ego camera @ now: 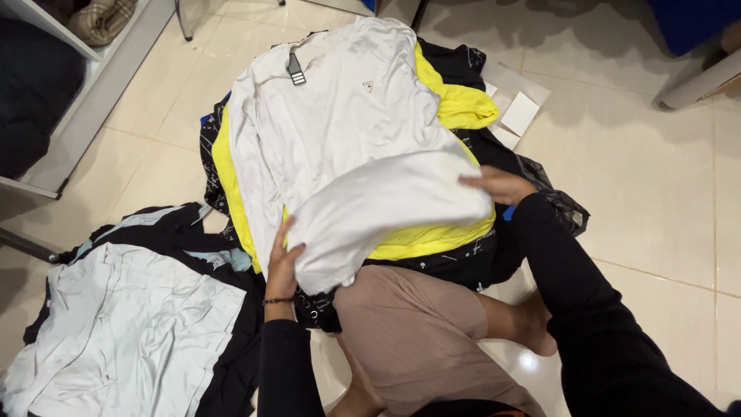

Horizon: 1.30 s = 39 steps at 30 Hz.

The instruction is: A person sits on the floor tagging various clothing items with a tagging gun and sorting them into piles.

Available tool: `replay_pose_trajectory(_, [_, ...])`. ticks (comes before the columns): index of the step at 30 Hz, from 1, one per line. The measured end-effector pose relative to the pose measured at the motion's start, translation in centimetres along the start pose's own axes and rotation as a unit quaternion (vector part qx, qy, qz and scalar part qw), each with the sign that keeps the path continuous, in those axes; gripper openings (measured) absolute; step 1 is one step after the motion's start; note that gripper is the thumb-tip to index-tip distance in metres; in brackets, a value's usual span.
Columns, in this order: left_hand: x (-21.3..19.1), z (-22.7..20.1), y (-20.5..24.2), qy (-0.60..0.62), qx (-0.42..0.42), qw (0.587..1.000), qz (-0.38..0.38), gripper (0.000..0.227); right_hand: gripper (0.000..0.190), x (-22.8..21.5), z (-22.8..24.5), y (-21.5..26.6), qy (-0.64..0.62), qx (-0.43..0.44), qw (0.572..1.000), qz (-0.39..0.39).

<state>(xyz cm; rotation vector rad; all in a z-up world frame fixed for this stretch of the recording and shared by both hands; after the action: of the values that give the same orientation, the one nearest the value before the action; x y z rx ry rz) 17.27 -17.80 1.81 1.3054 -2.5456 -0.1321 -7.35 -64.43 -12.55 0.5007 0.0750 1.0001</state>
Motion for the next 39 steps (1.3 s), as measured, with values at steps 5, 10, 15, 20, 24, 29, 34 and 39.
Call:
replay_pose_trajectory(5, [-7.5,9.9,-4.5,-0.292,-0.099,0.951,0.016,0.053,0.08,-0.7,0.8,1.8,0.373,0.188,0.908,0.038])
replay_pose_trajectory(10, [-6.7,9.7,-8.4,-0.527,-0.075,0.846,-0.034,0.028,0.049,0.5,5.2,1.3,0.406,0.117,0.901,-0.102])
replay_pose_trajectory(15, [0.2,8.0,-11.8,-0.523,0.137,0.841,-0.034,0.044,0.037,0.7,7.5,-9.2,0.413,-0.139,0.866,-0.244])
replay_pose_trajectory(20, [6.0,9.1,-11.9,-0.559,-0.032,0.824,0.083,0.103,0.071,3.9,8.6,-16.5,0.401,-0.151,0.865,-0.262])
replay_pose_trajectory(24, [5.1,13.2,-13.6,-0.604,-0.105,0.781,0.118,0.111,0.063,7.1,10.6,-17.2,0.466,-0.127,0.831,-0.276])
replay_pose_trajectory(29, [5.2,12.5,-12.9,-0.571,-0.14,0.797,0.134,0.109,0.027,16.7,14.9,-13.3,0.634,-0.3,0.672,-0.237])
replay_pose_trajectory(34, [4.2,16.5,-14.6,-0.611,-0.108,0.774,0.126,0.122,0.024,17.1,12.0,-17.9,0.506,-0.242,0.815,-0.149])
replay_pose_trajectory(39, [4.6,16.2,-14.7,-0.616,-0.126,0.766,0.132,0.123,0.038,13.5,12.6,-19.9,0.37,-0.272,0.815,-0.352])
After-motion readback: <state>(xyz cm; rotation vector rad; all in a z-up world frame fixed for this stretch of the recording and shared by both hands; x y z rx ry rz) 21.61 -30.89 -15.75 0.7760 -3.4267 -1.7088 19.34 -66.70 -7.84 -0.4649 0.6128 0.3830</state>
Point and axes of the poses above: each hand's wrist, its own y-axis away from the middle knuckle, its own x-axis out of the palm, z = x × y, the point moved 3 cm from there along -y, towards the middle knuckle, and after that the axes turned 6 degrees about y, right-handed, at the moved point
